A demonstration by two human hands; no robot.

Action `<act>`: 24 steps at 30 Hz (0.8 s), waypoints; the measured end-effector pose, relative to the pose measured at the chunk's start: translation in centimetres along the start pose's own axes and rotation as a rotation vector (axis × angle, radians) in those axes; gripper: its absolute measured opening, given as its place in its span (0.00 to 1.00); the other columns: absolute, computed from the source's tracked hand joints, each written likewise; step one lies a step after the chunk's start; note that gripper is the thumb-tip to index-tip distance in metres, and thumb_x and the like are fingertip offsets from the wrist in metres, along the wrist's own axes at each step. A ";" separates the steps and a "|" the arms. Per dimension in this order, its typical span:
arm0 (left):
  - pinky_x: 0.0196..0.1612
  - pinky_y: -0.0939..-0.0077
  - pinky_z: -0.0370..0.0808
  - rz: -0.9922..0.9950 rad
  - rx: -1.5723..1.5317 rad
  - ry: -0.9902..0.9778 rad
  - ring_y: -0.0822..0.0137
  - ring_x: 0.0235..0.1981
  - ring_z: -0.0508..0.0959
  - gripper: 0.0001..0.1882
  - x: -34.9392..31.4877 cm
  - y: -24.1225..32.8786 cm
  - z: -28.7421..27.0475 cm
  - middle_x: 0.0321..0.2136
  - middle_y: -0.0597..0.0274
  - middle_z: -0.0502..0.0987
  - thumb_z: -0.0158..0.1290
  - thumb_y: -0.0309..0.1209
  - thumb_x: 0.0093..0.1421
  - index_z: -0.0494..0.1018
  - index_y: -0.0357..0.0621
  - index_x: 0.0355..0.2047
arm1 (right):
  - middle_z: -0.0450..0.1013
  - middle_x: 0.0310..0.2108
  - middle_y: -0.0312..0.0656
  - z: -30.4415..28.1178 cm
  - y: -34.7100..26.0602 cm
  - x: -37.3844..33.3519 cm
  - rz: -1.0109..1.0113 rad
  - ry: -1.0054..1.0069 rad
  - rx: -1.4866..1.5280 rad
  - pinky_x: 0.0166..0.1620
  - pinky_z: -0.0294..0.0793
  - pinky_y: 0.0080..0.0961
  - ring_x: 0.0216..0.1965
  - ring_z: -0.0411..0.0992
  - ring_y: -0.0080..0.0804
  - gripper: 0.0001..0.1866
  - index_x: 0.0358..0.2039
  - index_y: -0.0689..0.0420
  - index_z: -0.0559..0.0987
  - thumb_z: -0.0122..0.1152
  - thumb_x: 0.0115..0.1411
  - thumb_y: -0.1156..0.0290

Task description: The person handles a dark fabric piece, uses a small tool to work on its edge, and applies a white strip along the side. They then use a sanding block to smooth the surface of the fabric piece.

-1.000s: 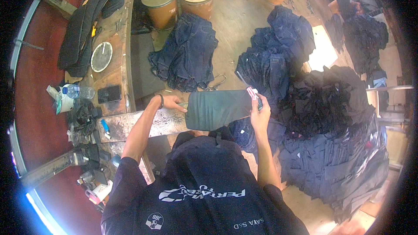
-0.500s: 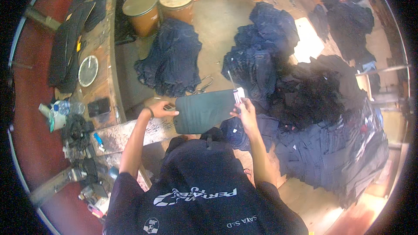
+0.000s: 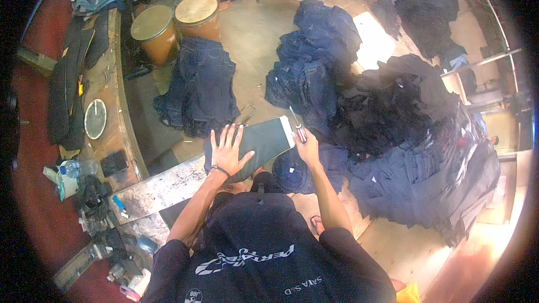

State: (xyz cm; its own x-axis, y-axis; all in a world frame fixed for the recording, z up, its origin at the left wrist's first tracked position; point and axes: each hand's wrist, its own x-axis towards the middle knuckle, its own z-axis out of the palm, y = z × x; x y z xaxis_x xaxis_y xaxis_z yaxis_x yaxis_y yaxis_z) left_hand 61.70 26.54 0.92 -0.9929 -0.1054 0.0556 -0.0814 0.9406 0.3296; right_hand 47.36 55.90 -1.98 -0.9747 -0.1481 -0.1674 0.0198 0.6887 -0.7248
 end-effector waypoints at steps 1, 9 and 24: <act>0.75 0.23 0.40 -0.028 -0.003 -0.023 0.50 0.76 0.57 0.51 0.1 0.1 -0.2 0.73 0.51 0.62 0.49 0.69 0.65 0.54 0.50 0.78 | 0.77 0.27 0.43 -0.1 0.2 0.1 0.020 -0.069 0.027 0.40 0.77 0.37 0.32 0.78 0.32 0.19 0.40 0.63 0.80 0.69 0.67 0.56; 0.62 0.47 0.72 0.118 -0.314 -0.081 0.49 0.57 0.80 0.29 8.7 5.5 2.7 0.60 0.54 0.78 0.55 0.45 0.71 0.70 0.51 0.69 | 0.78 0.31 0.35 -1.4 1.3 -0.9 0.271 -0.195 0.550 0.35 0.85 0.27 0.33 0.78 0.23 0.18 0.45 0.62 0.84 0.68 0.71 0.58; 0.56 0.56 0.79 0.080 -0.746 -0.669 0.50 0.51 0.85 0.20 18.5 4.8 7.5 0.48 0.50 0.87 0.53 0.46 0.72 0.85 0.49 0.52 | 0.82 0.38 0.50 -1.8 1.9 -2.7 0.442 -0.511 0.772 0.43 0.87 0.33 0.37 0.83 0.37 0.21 0.51 0.69 0.79 0.65 0.73 0.60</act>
State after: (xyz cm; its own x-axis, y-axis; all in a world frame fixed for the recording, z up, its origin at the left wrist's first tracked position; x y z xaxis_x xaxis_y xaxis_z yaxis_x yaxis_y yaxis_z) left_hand 42.25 31.53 -3.57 -0.8567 0.3678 -0.3615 -0.1642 0.4700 0.8672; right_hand 49.62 58.84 -1.70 -0.6381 -0.4008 -0.6575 0.6678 0.1370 -0.7316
